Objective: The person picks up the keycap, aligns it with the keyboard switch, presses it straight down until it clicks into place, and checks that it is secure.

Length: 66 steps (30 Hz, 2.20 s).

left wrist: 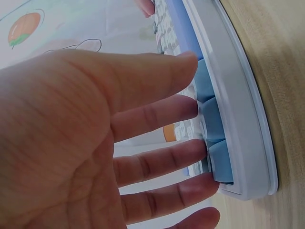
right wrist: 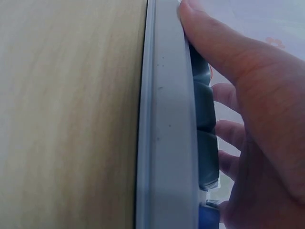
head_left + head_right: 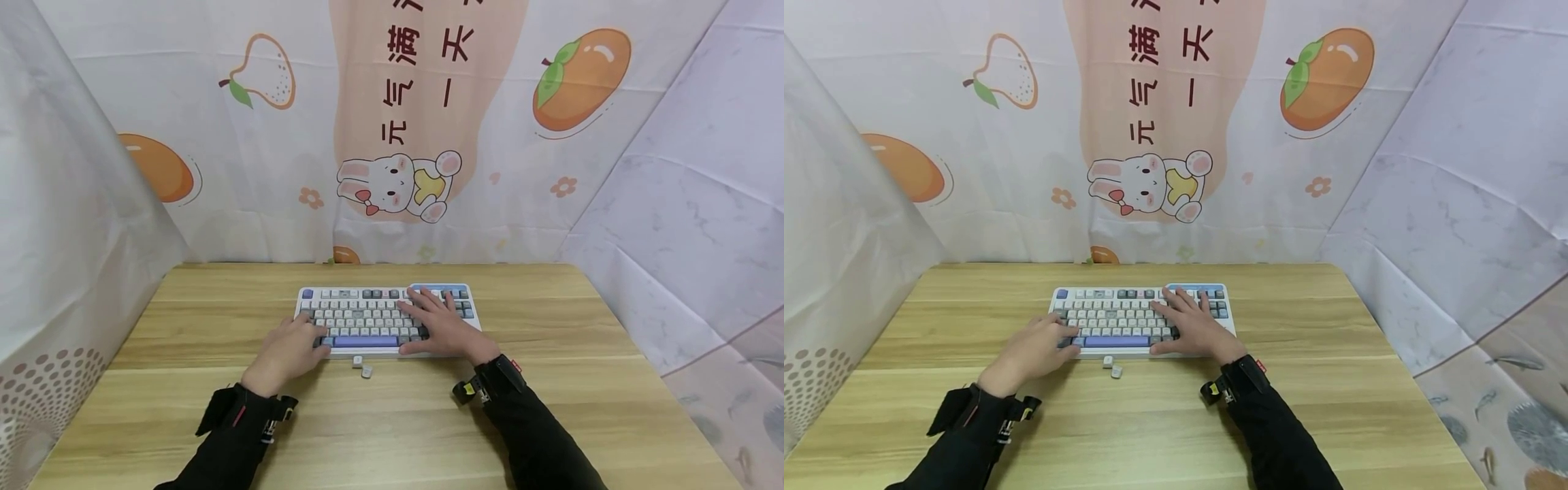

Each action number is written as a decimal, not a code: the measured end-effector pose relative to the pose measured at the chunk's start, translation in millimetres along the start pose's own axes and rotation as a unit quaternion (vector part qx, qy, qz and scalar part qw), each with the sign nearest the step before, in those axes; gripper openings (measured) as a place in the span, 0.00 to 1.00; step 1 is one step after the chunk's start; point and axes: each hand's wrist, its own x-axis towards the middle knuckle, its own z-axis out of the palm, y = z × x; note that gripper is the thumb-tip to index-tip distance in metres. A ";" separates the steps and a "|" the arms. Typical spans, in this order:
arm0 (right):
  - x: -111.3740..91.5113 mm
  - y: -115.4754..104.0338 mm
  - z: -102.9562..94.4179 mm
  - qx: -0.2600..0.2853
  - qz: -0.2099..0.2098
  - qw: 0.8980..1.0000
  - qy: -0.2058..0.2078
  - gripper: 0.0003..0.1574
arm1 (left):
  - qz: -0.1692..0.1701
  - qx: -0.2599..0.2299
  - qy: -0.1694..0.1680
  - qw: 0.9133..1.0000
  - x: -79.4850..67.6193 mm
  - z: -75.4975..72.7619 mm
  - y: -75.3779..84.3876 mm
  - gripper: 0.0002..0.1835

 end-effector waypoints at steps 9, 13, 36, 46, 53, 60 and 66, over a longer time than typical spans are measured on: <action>0.7 0.1 -0.4 0.003 0.001 1.000 0.000 0.56 | 0.016 -0.007 0.028 0.999 2.3 -2.0 2.6 0.17; 0.6 -0.1 -0.7 0.006 0.002 1.000 -0.003 0.56 | 0.061 -0.015 0.078 0.995 5.6 0.6 3.8 0.14; 1.8 -0.6 0.1 0.005 0.022 1.000 -0.013 0.57 | 0.232 -0.048 0.053 0.970 15.1 23.8 28.8 0.13; 1.0 -2.0 -0.6 0.005 0.024 1.000 -0.012 0.58 | 0.232 -0.035 0.038 0.971 14.5 28.9 31.6 0.13; 0.0 -3.8 -3.4 0.003 0.023 1.000 -0.013 0.57 | 0.233 -0.036 0.034 0.971 14.8 32.5 30.8 0.13; 0.4 -2.4 -1.7 0.003 0.018 1.000 -0.008 0.57 | 0.236 -0.033 0.040 0.970 14.2 33.3 30.2 0.12; 0.0 -1.6 1.2 -0.004 0.015 1.000 -0.003 0.58 | 0.229 -0.030 0.034 0.972 12.4 32.8 29.1 0.11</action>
